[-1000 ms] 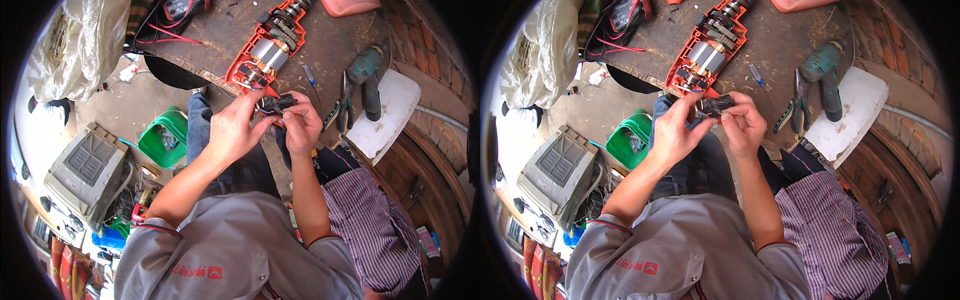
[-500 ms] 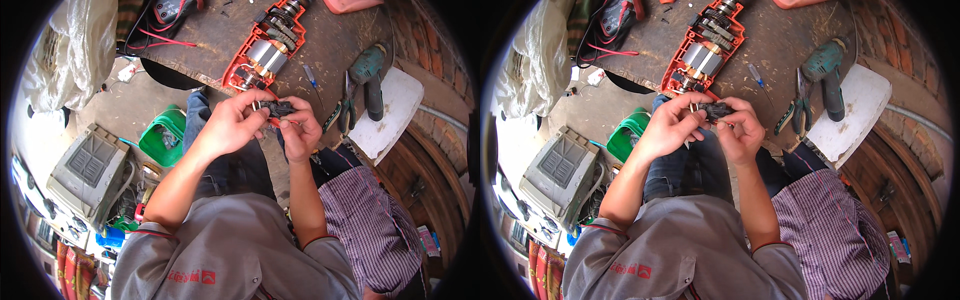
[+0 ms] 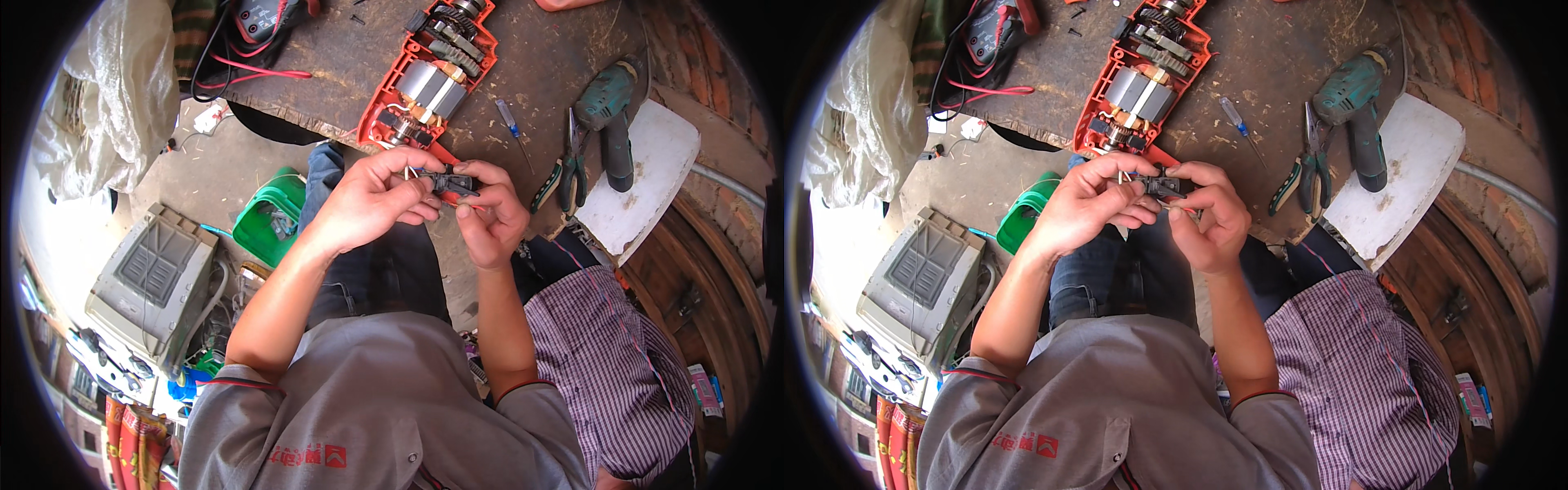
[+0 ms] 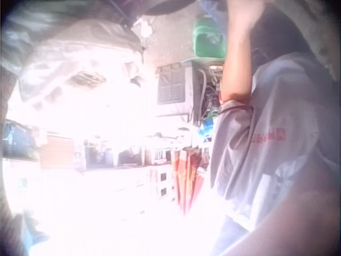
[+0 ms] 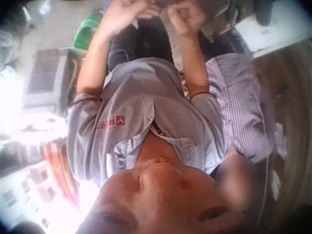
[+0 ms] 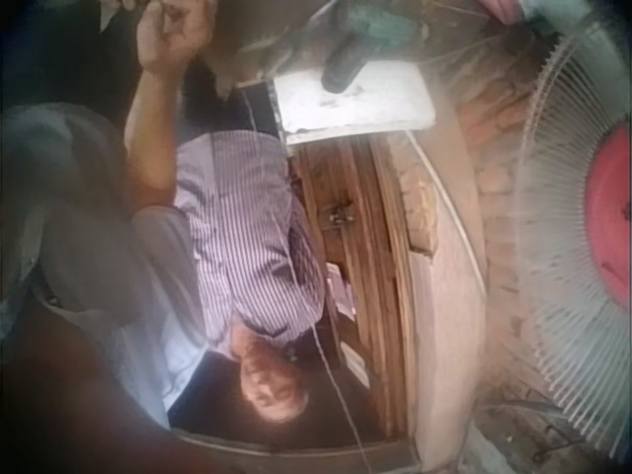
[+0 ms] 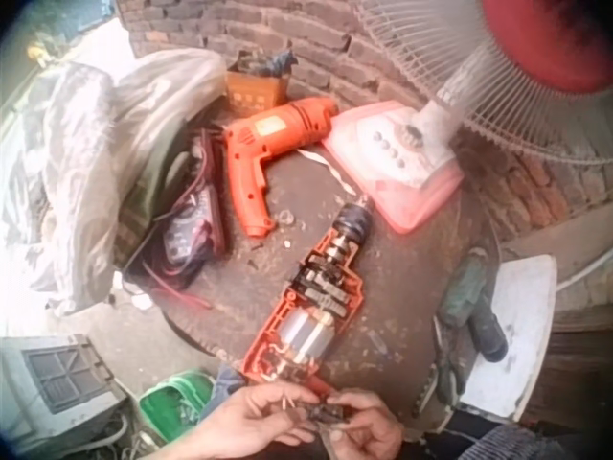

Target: The person repairs a cordless drill by stripping and twisting wires, then connecting them to the internal motor terminals using pliers and a screwdriver. The drill remains disassembled on the workbench throughout the clip.

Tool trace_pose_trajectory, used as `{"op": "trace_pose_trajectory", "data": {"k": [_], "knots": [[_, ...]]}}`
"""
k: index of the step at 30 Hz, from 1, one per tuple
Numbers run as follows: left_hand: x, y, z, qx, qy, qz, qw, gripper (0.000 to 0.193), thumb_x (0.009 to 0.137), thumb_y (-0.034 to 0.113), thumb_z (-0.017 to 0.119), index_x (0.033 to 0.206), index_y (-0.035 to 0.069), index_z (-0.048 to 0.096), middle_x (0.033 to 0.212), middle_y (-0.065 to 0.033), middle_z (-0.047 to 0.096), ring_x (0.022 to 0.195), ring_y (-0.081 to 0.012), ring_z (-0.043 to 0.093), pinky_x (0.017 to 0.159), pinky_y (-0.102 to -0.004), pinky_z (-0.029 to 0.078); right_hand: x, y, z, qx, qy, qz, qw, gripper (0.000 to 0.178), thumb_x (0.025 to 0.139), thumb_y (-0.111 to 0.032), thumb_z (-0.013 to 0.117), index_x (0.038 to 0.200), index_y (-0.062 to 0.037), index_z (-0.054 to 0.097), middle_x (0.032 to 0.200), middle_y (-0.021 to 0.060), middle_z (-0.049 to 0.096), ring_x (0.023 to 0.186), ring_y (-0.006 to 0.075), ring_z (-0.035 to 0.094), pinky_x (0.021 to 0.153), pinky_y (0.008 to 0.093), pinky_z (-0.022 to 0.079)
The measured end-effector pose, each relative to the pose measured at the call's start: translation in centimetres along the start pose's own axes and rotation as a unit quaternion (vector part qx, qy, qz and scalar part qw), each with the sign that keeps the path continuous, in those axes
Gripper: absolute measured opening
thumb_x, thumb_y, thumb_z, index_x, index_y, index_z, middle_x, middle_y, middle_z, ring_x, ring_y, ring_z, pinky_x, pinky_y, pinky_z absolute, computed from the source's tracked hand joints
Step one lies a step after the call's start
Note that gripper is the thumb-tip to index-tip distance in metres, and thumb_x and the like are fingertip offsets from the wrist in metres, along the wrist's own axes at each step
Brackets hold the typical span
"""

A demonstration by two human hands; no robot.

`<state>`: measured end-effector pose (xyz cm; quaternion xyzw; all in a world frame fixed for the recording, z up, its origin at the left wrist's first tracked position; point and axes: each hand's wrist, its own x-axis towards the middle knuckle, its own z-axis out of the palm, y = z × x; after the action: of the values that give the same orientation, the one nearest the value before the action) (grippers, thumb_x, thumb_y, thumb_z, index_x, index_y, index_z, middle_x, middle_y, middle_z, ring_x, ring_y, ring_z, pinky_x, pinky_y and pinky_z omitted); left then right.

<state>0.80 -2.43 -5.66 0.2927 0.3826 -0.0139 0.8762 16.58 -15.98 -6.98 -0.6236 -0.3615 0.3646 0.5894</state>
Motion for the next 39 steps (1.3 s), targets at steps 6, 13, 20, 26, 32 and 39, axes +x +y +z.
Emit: {"op": "trace_pose_trajectory", "data": {"k": [6, 13, 20, 26, 32, 39], "knots": [[0.0, -0.4, -0.2, -0.005, -0.013, 0.017, 1.000, 0.025, 0.104, 0.015, 0.059, 0.127, 0.007, 0.063, 0.097, -0.0099, 0.075, 0.087, -0.0153, 0.075, 0.074, -0.0261, 0.059, 2.1, -0.8, -3.7, 0.065, -0.014, 0.003, 0.998, 0.004, 0.084, 0.003, 0.066, 0.086, 0.0019, 0.063, 0.116, 0.0208, 0.067, 0.110, 0.0278, 0.061, 0.099, 0.0391, 0.046], [-0.1, 0.0, -0.3, -0.003, -0.017, 0.016, 1.000, 0.026, 0.104, 0.015, 0.059, 0.128, 0.006, 0.064, 0.097, -0.0094, 0.075, 0.086, -0.0150, 0.075, 0.073, -0.0249, 0.058, 7.1, 0.6, -7.0, -0.225, 0.182, 0.164, 0.943, 0.015, 0.094, -0.011, 0.074, 0.098, 0.0026, 0.069, 0.085, 0.0023, 0.069, 0.073, 0.0039, 0.057, 0.068, 0.0201, 0.048], [0.1, -0.2, -0.3, -0.017, -0.006, 0.014, 1.000, 0.026, 0.103, 0.012, 0.059, 0.127, 0.004, 0.065, 0.096, -0.0104, 0.075, 0.086, -0.0154, 0.075, 0.073, -0.0246, 0.058, 7.1, -2.0, -4.9, -0.485, 0.016, 0.166, 0.858, 0.032, 0.082, -0.004, 0.078, 0.111, 0.0001, 0.066, 0.086, 0.0099, 0.067, 0.071, 0.0225, 0.063, 0.069, 0.0348, 0.054], [0.3, -0.6, -0.2, -0.012, -0.004, 0.022, 1.000, 0.028, 0.104, 0.014, 0.059, 0.130, 0.004, 0.064, 0.095, -0.0102, 0.075, 0.085, -0.0146, 0.074, 0.074, -0.0251, 0.059, 7.1, -3.0, -4.5, -0.359, -0.023, 0.147, 0.921, 0.023, 0.092, 0.000, 0.067, 0.115, 0.0031, 0.062, 0.089, 0.0092, 0.067, 0.072, 0.0189, 0.063, 0.068, 0.0326, 0.053], [0.0, -1.6, 0.1, 0.048, 0.004, 0.101, 0.994, 0.036, 0.103, 0.015, 0.063, 0.136, 0.004, 0.059, 0.092, -0.0075, 0.074, 0.080, -0.0116, 0.071, 0.073, -0.0264, 0.058, 7.1, -7.5, -2.1, 0.070, -0.025, 0.140, 0.987, 0.015, 0.102, -0.004, 0.057, 0.114, 0.0049, 0.055, 0.101, 0.0135, 0.067, 0.086, 0.0174, 0.068, 0.079, 0.0295, 0.057], [-0.6, -4.0, 3.5, 0.416, 0.271, 0.286, 0.819, 0.057, 0.080, 0.014, 0.084, 0.134, 0.012, 0.065, 0.086, -0.0098, 0.059, 0.072, -0.0253, 0.063, 0.064, -0.0368, 0.054, 8.1, -6.2, -1.8, 0.007, -0.152, 0.151, 0.977, 0.013, 0.104, -0.003, 0.055, 0.114, 0.0041, 0.052, 0.106, 0.0151, 0.070, 0.097, 0.0133, 0.066, 0.087, 0.0263, 0.054]]}}
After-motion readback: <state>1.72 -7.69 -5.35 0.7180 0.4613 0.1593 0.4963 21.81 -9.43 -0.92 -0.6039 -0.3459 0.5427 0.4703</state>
